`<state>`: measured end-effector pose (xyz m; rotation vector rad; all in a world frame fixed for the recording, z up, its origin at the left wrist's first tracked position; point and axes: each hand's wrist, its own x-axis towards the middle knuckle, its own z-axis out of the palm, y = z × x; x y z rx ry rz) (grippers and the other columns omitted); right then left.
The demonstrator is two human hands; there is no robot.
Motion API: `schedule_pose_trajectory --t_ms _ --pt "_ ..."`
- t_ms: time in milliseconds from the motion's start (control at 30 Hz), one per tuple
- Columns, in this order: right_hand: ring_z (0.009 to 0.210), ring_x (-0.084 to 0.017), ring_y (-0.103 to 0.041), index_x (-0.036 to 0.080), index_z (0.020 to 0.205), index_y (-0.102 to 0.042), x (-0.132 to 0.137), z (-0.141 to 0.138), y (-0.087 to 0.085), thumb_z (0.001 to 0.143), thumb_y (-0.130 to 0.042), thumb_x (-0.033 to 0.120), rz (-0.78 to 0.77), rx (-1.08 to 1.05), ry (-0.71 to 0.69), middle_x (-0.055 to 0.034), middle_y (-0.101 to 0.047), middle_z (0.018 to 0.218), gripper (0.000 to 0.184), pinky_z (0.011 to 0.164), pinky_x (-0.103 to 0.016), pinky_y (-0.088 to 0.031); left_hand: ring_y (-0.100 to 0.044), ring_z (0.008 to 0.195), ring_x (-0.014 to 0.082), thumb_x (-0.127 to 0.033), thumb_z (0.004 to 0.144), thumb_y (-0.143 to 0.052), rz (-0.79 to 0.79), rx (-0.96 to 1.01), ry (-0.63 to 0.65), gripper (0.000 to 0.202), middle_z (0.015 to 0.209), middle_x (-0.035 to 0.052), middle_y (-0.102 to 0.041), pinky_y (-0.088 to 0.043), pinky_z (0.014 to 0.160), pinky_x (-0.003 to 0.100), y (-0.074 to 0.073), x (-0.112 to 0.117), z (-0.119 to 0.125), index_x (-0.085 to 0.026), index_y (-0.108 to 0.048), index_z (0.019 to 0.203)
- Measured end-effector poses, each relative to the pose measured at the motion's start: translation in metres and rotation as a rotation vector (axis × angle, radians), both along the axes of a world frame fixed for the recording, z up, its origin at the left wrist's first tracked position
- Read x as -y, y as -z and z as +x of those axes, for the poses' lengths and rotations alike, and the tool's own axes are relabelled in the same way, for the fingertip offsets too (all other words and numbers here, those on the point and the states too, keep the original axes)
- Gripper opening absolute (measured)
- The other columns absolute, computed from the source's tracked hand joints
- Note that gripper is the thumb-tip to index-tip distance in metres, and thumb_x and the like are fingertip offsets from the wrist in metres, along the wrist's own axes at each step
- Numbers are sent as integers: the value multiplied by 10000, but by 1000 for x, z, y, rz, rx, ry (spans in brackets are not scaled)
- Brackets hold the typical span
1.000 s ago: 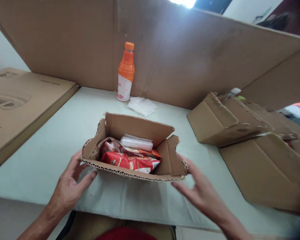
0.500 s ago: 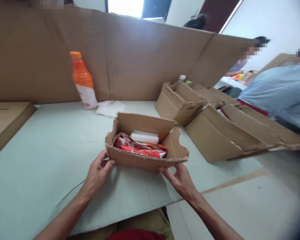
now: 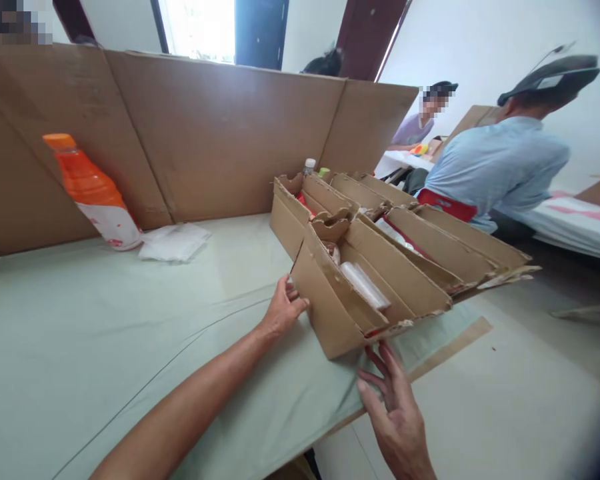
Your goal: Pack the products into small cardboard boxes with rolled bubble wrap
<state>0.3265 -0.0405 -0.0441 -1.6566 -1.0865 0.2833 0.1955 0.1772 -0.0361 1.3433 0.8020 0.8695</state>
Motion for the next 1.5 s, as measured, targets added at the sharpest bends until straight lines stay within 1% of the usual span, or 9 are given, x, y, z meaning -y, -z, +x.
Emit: schedule_pose_trajectory --t_ms 267,400,533,667,833,900,1067,1200,1500 --pt "1143 -253 -668 284 1447 -533 -19 23 10 934 -616 330 0 48 -20 -127 -300 1631 521 866 -384 -639 -381 1436 352 -243 756 -659 193 -71 203 870 1582 210 -332 -382 1150 516 21 -5 29 -145 -294 1539" --pt "1002 -230 -716 221 1210 -685 -17 32 19 928 -628 341 52 -26 -19 -148 -582 1400 312 814 -361 -645 -339 1460 346 -189 743 -624 337 -165 222 850 1583 186 -356 -289 1213 550 23 5 23 -164 -317 1535" --pt "925 -234 -728 230 995 -734 -16 37 20 935 -613 325 34 34 -105 -83 -747 1020 164 816 -374 -629 -346 1463 367 -190 745 -645 527 -324 302 678 1515 192 -477 -196 1246 568 15 45 -3 -147 -514 1409" --pt "938 -232 -723 230 998 -723 -21 34 20 942 -588 263 104 312 -150 -72 -754 1003 150 891 -399 -591 -358 1467 374 -342 910 -560 838 -625 435 495 1533 189 -468 -209 1227 586 5 102 -45 -154 -551 1368" --pt "893 -241 -729 218 996 -705 -32 27 24 926 -566 213 214 638 -221 -75 -768 972 155 861 -413 -568 -413 1447 323 -372 887 -611 884 -606 460 473 1500 145 -527 -282 1220 501 3 154 -114 -195 -590 1326" --pt "887 -252 -733 216 979 -705 -35 24 25 922 -554 216 223 700 -221 -81 -774 971 162 853 -424 -563 -480 1399 286 -341 875 -615 841 -562 364 372 1428 127 -600 -358 1183 453 0 155 -151 -220 -662 1224" --pt "898 -258 -743 204 920 -706 -39 18 24 917 -510 219 222 756 -214 -93 -780 962 196 842 -418 -563 -545 1301 280 -243 843 -596 591 -948 -324 339 1327 128 -655 -390 1146 450 -16 118 -265 -203 -695 1165" --pt "883 -262 -739 188 889 -702 -41 14 27 905 -489 220 231 798 -187 -108 -779 935 216 827 -415 -559 -514 1274 324 -223 849 -547 453 -1082 -524 337 1300 145 -638 -360 1123 520 -16 97 -336 -188 -675 1159" --pt "931 -271 -730 181 823 -696 -42 10 33 873 -460 244 192 792 -162 -124 -778 939 248 863 -427 -551 -406 1368 305 -264 918 -467 426 -1200 -560 396 1459 149 -515 -268 1162 452 3 102 -356 -150 -604 1273"
